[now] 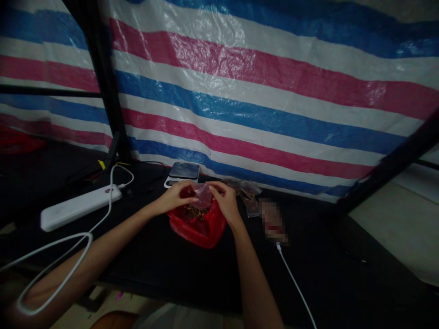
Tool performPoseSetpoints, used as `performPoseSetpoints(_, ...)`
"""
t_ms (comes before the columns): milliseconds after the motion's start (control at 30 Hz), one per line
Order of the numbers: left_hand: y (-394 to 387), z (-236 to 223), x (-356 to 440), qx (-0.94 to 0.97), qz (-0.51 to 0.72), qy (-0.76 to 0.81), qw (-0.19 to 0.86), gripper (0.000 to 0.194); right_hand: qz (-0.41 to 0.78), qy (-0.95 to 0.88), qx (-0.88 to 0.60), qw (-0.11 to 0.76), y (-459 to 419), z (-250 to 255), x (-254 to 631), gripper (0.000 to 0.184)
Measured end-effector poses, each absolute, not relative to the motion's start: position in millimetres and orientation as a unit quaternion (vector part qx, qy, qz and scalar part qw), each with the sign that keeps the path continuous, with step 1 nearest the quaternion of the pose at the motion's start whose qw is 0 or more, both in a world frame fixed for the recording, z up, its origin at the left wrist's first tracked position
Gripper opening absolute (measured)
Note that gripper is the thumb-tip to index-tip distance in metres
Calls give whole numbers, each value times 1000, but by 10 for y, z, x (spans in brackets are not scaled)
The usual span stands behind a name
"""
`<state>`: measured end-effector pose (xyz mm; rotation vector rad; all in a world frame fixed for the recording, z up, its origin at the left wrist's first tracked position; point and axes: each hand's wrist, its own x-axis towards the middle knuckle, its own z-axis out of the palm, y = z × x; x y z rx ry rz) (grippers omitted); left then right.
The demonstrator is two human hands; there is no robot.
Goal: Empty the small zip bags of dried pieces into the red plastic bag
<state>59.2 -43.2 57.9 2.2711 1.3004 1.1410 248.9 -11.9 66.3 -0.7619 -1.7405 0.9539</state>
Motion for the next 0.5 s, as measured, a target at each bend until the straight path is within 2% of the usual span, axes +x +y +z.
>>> performPoseSetpoints(100,-422,503,610,799,368,458,128,32,407,-699,-315,496,-133,669,2478,21)
performPoseSetpoints(233,-414,431,620,795,347,459,189,20,412,-658,-328,539,-107,685,2505,21)
performPoseSetpoints(300,-411,427,621,787,362,455,205,21,411,-644,-336,551,-83,685,2515,22)
performPoseSetpoints(433,-417,439,631,773,414,429,216,39,401,-640,-344,558,-104,653,2443,23)
performPoseSetpoints(500,-411,433,639,756,431,437,229,30,388,-643,-345,563,-139,628,2383,24)
